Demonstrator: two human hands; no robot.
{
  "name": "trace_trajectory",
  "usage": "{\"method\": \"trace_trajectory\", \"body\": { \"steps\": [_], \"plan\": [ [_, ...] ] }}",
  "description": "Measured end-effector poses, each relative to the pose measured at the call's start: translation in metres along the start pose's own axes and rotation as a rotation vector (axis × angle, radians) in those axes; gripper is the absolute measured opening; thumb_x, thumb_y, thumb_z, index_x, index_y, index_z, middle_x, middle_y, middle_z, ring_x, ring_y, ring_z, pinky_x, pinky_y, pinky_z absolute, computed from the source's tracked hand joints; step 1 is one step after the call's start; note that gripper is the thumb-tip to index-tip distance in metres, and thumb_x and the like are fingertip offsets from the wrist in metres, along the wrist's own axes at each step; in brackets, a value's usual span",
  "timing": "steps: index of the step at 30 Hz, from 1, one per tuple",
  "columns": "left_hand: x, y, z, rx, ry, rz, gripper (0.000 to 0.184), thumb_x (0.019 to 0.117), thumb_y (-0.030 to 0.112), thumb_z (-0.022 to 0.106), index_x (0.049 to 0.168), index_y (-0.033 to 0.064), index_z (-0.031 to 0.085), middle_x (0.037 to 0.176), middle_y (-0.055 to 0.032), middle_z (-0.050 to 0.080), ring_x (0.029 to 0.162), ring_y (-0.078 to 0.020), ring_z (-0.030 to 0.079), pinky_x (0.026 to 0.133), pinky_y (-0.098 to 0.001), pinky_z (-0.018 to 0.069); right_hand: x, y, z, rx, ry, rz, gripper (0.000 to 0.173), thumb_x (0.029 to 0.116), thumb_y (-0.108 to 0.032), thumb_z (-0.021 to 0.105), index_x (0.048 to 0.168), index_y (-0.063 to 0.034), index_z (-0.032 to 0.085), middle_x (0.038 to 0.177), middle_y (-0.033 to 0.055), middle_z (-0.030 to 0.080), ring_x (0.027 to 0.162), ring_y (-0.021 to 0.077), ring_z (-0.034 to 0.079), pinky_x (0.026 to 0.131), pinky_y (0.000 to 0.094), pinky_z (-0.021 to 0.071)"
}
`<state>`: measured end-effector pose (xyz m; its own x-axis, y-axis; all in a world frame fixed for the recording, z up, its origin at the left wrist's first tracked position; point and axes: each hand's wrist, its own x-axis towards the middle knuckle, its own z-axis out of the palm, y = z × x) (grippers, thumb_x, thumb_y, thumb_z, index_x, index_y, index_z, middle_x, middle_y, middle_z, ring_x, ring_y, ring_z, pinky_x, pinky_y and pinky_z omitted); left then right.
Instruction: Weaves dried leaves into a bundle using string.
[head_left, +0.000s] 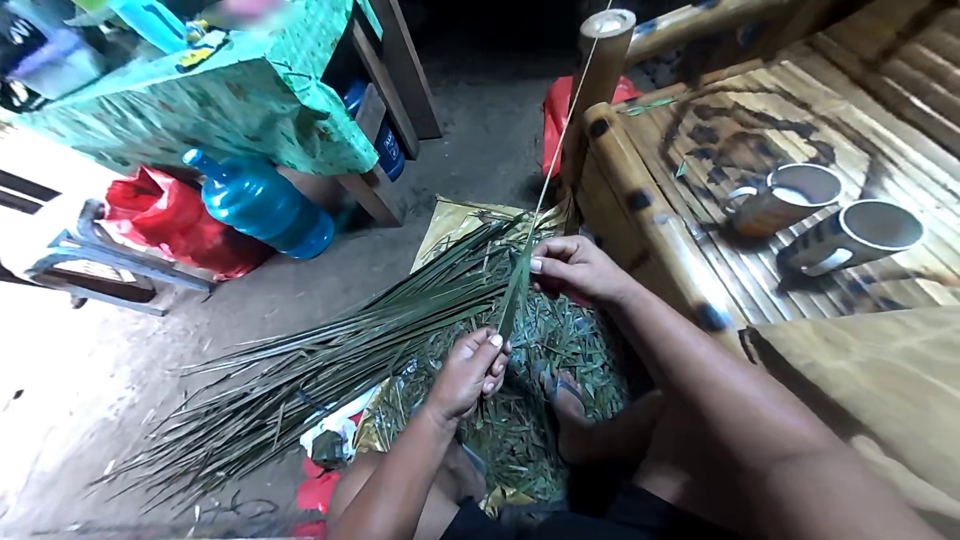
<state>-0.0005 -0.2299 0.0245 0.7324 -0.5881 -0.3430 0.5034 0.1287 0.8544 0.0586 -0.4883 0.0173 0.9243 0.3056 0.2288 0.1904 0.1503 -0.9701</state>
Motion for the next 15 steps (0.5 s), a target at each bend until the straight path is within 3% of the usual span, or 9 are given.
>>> {"method": "trace_trajectory", "body": {
  "steps": [3, 5, 7, 9, 13, 15],
  "plan": [
    [-0.004, -0.002, -0.001, 0.012, -0.034, -0.042, 0.023, 0.1089, 0.017, 0.039, 0.101, 0.0075, 0.059, 0.063, 0.0064, 0.049, 0.046, -0.0012, 0.044, 0.044, -0.0153, 0.0400, 0.003, -0.006, -0.012, 0.029, 0.138, -0.015, 0.017, 0.1012, -0.017, 0.057, 0.099, -0.0055, 0.069, 0.075, 0.0004, 0.068, 0.058, 0.0076, 0.061, 0.053, 0.0245, 0.0545],
    [-0.006, -0.005, -0.001, 0.031, -0.043, -0.075, 0.024, 0.1084, 0.017, 0.039, 0.100, 0.0081, 0.059, 0.063, 0.0062, 0.050, 0.046, -0.0013, 0.045, 0.043, -0.0153, 0.0400, 0.006, -0.011, -0.024, 0.066, 0.247, 0.001, 0.017, 0.1018, -0.018, 0.056, 0.106, -0.0067, 0.067, 0.079, -0.0003, 0.068, 0.061, 0.0077, 0.062, 0.055, 0.0242, 0.0551],
    [-0.006, -0.007, -0.001, 0.055, -0.044, -0.085, 0.026, 0.1078, 0.017, 0.038, 0.098, 0.0073, 0.060, 0.064, 0.0050, 0.053, 0.046, -0.0022, 0.047, 0.044, -0.0161, 0.0421, 0.007, -0.016, -0.030, 0.105, 0.252, 0.021, 0.021, 0.1027, -0.017, 0.055, 0.117, -0.0059, 0.065, 0.082, 0.0009, 0.068, 0.063, 0.0082, 0.063, 0.055, 0.0236, 0.0559],
    [-0.006, -0.007, -0.002, 0.100, -0.038, -0.074, 0.031, 0.1078, 0.018, 0.035, 0.102, 0.0049, 0.063, 0.066, 0.0027, 0.059, 0.049, -0.0040, 0.053, 0.046, -0.0178, 0.0465, 0.007, -0.018, -0.028, 0.134, 0.230, 0.035, 0.019, 0.1015, -0.017, 0.056, 0.114, -0.0065, 0.065, 0.080, 0.0013, 0.067, 0.061, 0.0087, 0.063, 0.054, 0.0242, 0.0553],
    [-0.003, -0.010, -0.004, 0.270, -0.034, -0.094, 0.032, 0.1108, 0.018, 0.032, 0.121, -0.0001, 0.056, 0.088, -0.0061, 0.070, 0.068, -0.0150, 0.069, 0.064, -0.0301, 0.0611, 0.009, -0.018, -0.024, 0.132, 0.352, 0.038, 0.016, 0.1038, -0.015, 0.054, 0.111, -0.0054, 0.065, 0.079, 0.0022, 0.067, 0.060, 0.0092, 0.062, 0.054, 0.0242, 0.0550],
    [-0.004, -0.012, -0.001, 0.344, 0.002, -0.107, 0.028, 0.1115, 0.017, 0.034, 0.121, 0.0003, 0.055, 0.089, -0.0059, 0.068, 0.072, -0.0158, 0.070, 0.068, -0.0315, 0.0623, 0.010, -0.019, -0.027, 0.098, 0.454, 0.060, 0.015, 0.1050, -0.013, 0.053, 0.111, -0.0046, 0.064, 0.079, 0.0022, 0.067, 0.060, 0.0096, 0.062, 0.055, 0.0248, 0.0551]
  ]
}}
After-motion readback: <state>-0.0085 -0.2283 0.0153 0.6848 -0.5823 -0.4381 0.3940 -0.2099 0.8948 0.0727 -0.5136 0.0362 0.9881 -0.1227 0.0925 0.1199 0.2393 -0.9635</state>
